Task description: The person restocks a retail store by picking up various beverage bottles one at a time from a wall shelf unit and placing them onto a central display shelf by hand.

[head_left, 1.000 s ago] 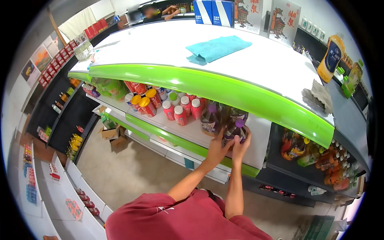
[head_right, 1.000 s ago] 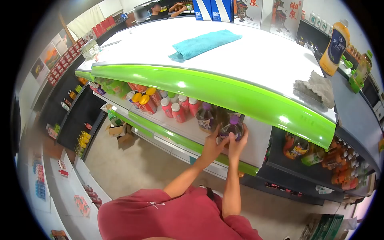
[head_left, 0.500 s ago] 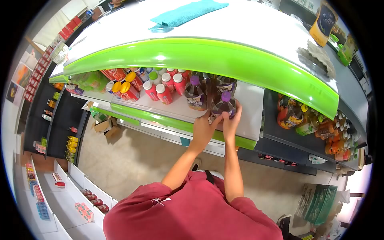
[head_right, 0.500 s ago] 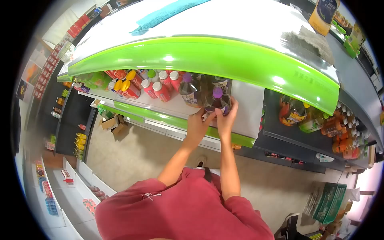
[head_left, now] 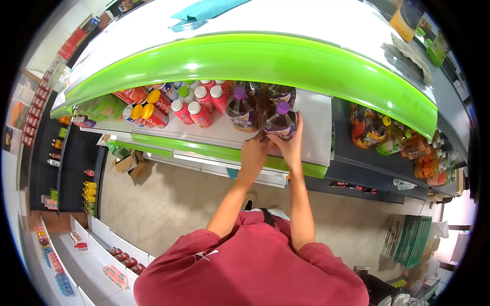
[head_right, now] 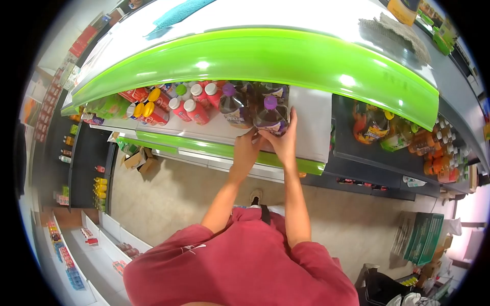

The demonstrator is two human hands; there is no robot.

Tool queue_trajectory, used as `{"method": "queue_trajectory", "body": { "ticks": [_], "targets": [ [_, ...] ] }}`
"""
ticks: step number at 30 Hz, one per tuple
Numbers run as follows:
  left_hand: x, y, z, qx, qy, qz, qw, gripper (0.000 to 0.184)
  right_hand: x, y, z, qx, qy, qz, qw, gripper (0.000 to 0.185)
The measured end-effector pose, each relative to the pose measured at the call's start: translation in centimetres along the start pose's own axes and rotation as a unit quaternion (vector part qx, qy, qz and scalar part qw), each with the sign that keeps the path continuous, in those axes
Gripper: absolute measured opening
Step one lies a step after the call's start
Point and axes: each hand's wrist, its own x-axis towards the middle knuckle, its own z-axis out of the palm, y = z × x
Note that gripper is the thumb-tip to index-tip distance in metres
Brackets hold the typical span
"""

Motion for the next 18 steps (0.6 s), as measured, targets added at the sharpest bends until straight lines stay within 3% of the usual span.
{"method": "queue_trajectory", "body": {
  "ticks": [4, 10, 11, 18],
  "targets": [
    [0.5, 1.4, -0.9, 0.065, -0.037, -0.081, 0.994, 0.031, 0.7, -0.1, 0.6, -0.028, 0.018, -0.015, 0.999, 0.116],
    [0.6, 0.1, 0.1, 0.092, 0.001, -0.045, 0.995, 0.033, 2.2, 1.9, 1.3, -0.004, 0.035, -0.051, 0.998, 0.115],
    [0.8, 0.2, 0.1, 0.106, 0.006, -0.050, 0.993, 0.031, 2.4, 2.0, 1.4, 0.044, 0.020, -0.022, 0.999, 0.115],
    [0.9, -0.7, 0.7, 0.095, 0.033, -0.066, 0.993, 0.029, 2.7, 2.4, 1.3, -0.067, 0.029, -0.072, 0.995, 0.116]
  ]
}}
